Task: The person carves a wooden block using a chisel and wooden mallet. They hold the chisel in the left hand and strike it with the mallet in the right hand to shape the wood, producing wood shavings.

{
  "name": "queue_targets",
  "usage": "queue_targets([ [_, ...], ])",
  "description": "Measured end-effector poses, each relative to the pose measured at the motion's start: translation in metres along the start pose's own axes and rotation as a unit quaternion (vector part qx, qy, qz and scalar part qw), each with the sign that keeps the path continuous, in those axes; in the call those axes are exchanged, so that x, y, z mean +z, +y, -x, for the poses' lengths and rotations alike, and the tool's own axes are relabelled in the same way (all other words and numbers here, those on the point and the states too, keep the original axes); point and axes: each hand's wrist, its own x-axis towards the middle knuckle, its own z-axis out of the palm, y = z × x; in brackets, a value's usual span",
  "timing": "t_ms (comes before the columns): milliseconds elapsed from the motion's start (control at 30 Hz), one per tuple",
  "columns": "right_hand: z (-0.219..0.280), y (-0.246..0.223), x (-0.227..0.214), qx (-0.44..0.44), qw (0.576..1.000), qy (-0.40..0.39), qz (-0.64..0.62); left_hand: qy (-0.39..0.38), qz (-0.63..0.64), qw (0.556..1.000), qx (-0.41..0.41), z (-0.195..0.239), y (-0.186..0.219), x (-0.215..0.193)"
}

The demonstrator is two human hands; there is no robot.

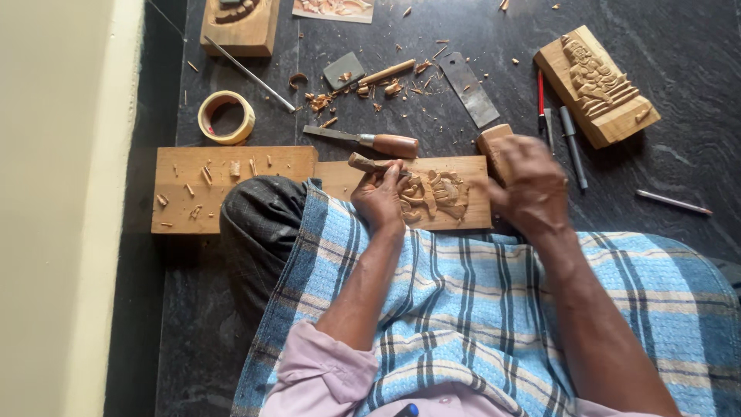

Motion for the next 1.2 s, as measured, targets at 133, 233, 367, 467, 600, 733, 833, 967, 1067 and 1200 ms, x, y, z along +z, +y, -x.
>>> queue_targets([
  [133, 0.007, 0.024, 0.008, 0.164, 0.977, -0.120, 0.072, -0.007, -0.003, 1.000, 0.024, 0.003, -0.005, -0.001],
  [233, 0.007, 0.018, 0.017, 0.258, 0.939, -0.223, 0.042, -0.006, -0.024, 0.999, 0.039, 0.002, -0.009, 0.000],
  [367, -0.004, 0.012, 0.015, 0.311, 0.920, -0.236, 0.027, 0.002, -0.038, 0.999, 0.039, 0.000, -0.014, 0.003],
  [467, -0.007, 0.011, 0.008, 0.343, 0.920, -0.161, -0.097, 0.020, -0.064, 0.997, 0.048, 0.000, -0.017, 0.004],
  [600, -0.010, -0.007, -0.024, 0.112, 0.957, 0.056, -0.260, 0.032, -0.084, 0.993, 0.072, -0.002, -0.021, 0.006],
  [733, -0.048, -0.048, -0.079, -0.206, 0.950, 0.171, -0.164, 0.029, -0.040, 0.997, 0.061, -0.005, -0.025, 0.006],
  [833, -0.081, -0.075, -0.091, -0.193, 0.967, 0.130, -0.099, 0.024, -0.024, 0.997, 0.063, -0.005, -0.026, 0.007],
  [967, -0.122, -0.105, -0.086, -0.292, 0.944, 0.111, -0.103, 0.030, -0.047, 0.997, 0.048, -0.004, -0.025, 0.006],
  [1067, -0.141, -0.132, -0.081, -0.382, 0.918, 0.100, -0.026, 0.037, -0.066, 0.996, 0.054, -0.005, -0.027, 0.007],
  [1200, -0.147, -0.160, -0.073, -0.450, 0.862, 0.041, 0.228, 0.036, -0.040, 0.996, 0.065, -0.008, -0.033, 0.007],
])
